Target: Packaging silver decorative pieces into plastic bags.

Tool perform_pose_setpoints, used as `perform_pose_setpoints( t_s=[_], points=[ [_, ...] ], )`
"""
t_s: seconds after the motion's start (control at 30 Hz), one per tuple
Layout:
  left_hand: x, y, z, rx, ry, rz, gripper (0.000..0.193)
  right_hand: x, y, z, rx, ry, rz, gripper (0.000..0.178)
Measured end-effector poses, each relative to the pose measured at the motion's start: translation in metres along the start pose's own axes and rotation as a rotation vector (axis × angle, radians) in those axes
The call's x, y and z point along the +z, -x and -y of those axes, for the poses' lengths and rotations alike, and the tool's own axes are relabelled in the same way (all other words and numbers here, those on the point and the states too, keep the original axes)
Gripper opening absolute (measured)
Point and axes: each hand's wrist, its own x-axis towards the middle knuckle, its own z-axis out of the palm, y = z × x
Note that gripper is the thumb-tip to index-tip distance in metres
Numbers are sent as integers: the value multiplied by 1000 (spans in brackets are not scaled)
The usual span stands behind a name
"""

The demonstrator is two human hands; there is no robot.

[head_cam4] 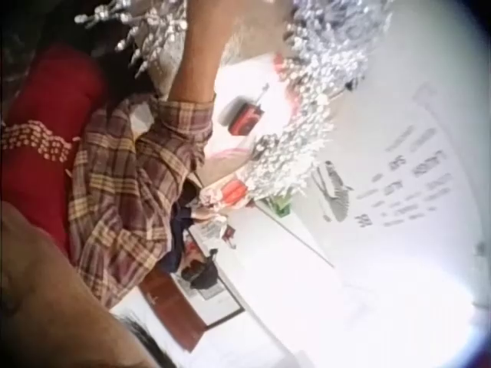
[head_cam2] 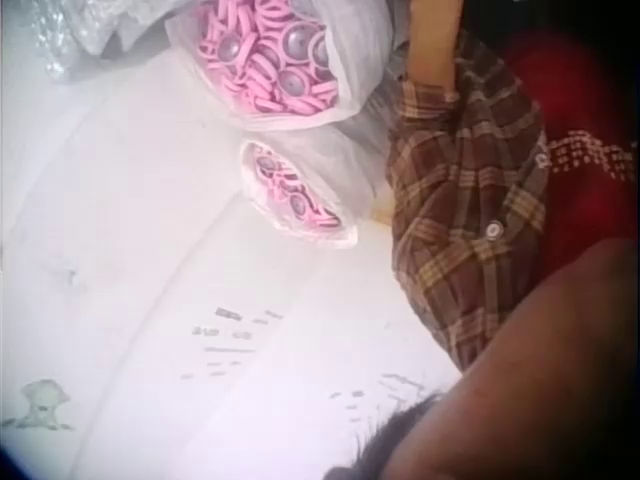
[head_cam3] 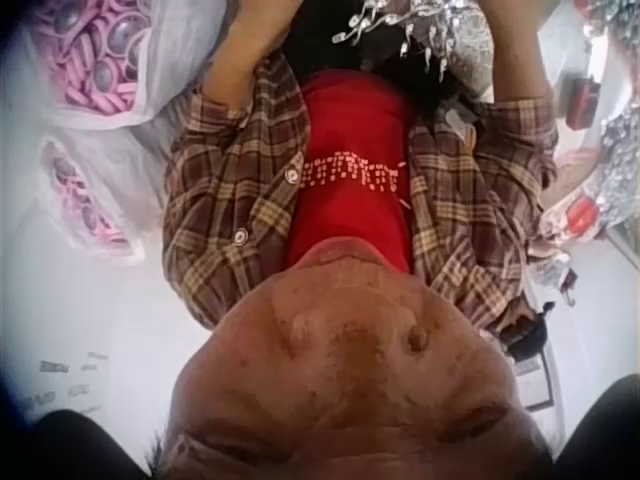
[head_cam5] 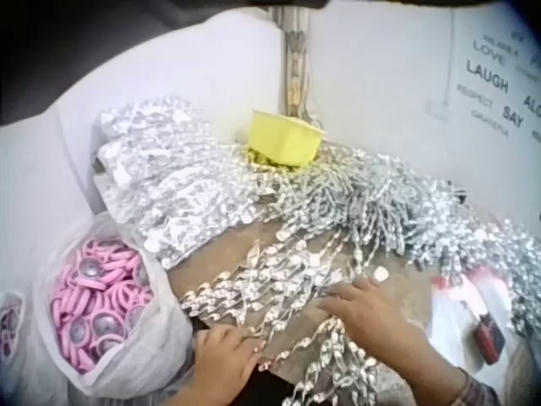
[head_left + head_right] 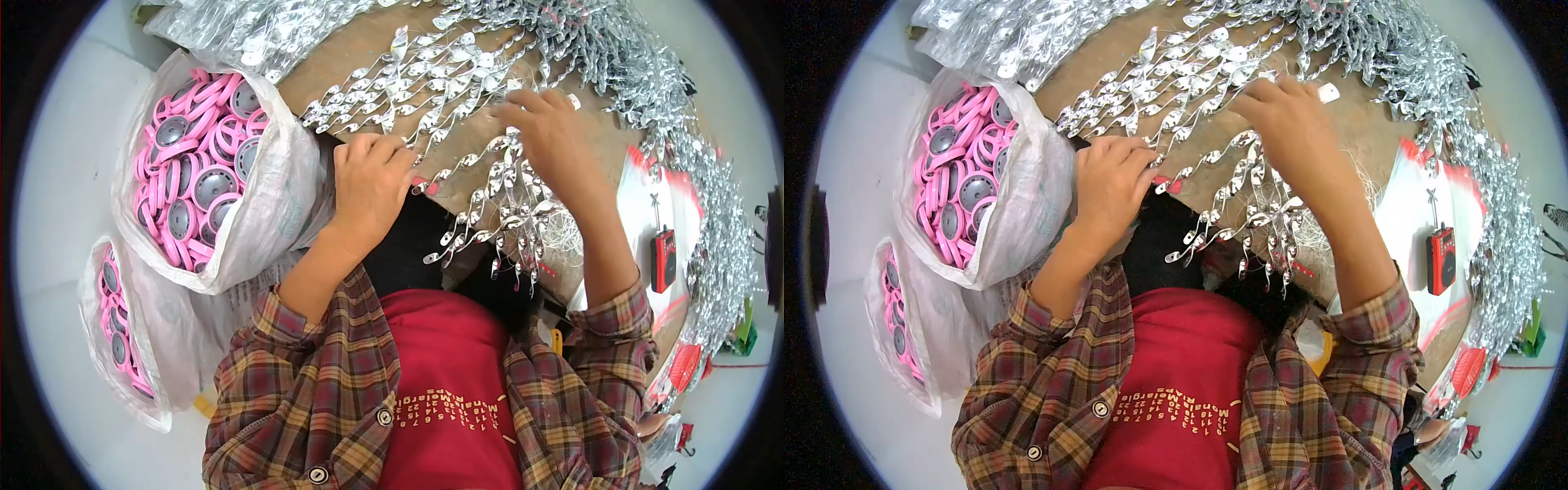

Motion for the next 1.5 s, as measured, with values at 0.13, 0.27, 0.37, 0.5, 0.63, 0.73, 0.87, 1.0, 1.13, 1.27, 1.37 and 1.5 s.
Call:
perform_pose_setpoints(
  t_s=[0.13,0.27,0.37,0.5,0.63,0.73,0.87,1.0,1.13,1.27,1.37,1.5],
  points=[
    [8,-6,0,17,45,-13,22,54,-22,9,-22,-138,6,24],
    [2,-9,4,-32,53,-5,21,81,-23,9,-37,-182,-57,16],
    [3,-7,11,11,104,21,24,74,-20,7,-55,-272,-42,14],
    [4,-7,2,-40,261,14,30,70,-12,2,-62,-314,19,15],
    [5,-8,-1,-328,553,92,45,69,-3,1,-48,-279,-35,19],
    [10,-12,5,-663,926,97,49,70,1,-3,-57,-325,-10,20],
    [1,-11,16,-675,1152,-72,44,67,4,-5,-79,-307,-18,21],
    [7,-9,-4,-561,1010,-29,37,63,8,-9,-82,-317,-23,23],
    [20,-12,-27,-284,582,22,37,55,14,0,-71,-253,-76,24],
    [24,-15,-30,-109,404,13,32,41,12,9,1,-227,-165,30],
    [27,-13,-31,-19,401,13,37,48,2,16,-73,-153,-271,37],
    [22,-14,-32,-124,563,86,31,60,3,11,-81,-141,-101,35]
  ],
)
